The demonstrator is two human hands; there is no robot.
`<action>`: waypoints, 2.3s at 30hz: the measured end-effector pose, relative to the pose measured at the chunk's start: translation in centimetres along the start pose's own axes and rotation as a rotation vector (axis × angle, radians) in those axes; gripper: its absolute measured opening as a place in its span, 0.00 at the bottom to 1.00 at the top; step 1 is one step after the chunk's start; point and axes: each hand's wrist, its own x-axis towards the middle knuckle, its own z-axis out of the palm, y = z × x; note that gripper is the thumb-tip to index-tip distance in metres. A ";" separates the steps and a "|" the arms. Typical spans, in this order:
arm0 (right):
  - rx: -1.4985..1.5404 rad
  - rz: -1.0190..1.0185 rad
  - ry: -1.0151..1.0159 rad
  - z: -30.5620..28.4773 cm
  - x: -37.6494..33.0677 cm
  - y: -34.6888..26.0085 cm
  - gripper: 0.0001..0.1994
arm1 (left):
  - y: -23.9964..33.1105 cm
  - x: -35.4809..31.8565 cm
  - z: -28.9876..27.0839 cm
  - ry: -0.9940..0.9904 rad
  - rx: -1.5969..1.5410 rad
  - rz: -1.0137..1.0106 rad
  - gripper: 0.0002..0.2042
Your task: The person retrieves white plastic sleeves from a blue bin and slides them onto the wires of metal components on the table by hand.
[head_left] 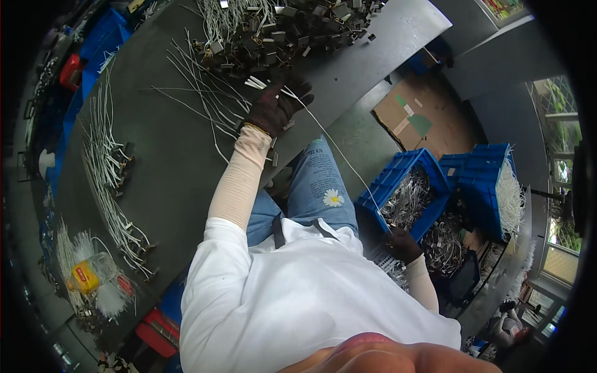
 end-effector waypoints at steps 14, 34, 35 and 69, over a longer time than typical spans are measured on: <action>1.130 0.648 0.149 -2.1 0.8 0.2 0.09 | 4.5 -2.9 -3.3 -0.039 -0.205 0.100 0.16; 1.046 0.450 0.043 -2.1 8.9 -1.2 0.05 | 3.6 -4.4 -3.5 -0.153 -0.194 0.148 0.17; 1.107 0.457 0.030 -2.5 9.6 -1.4 0.05 | 4.5 -4.8 -4.0 -0.113 -0.261 0.180 0.17; 0.802 0.517 0.162 -4.9 7.0 0.5 0.01 | 8.5 -5.8 -5.8 -0.153 -0.178 0.341 0.19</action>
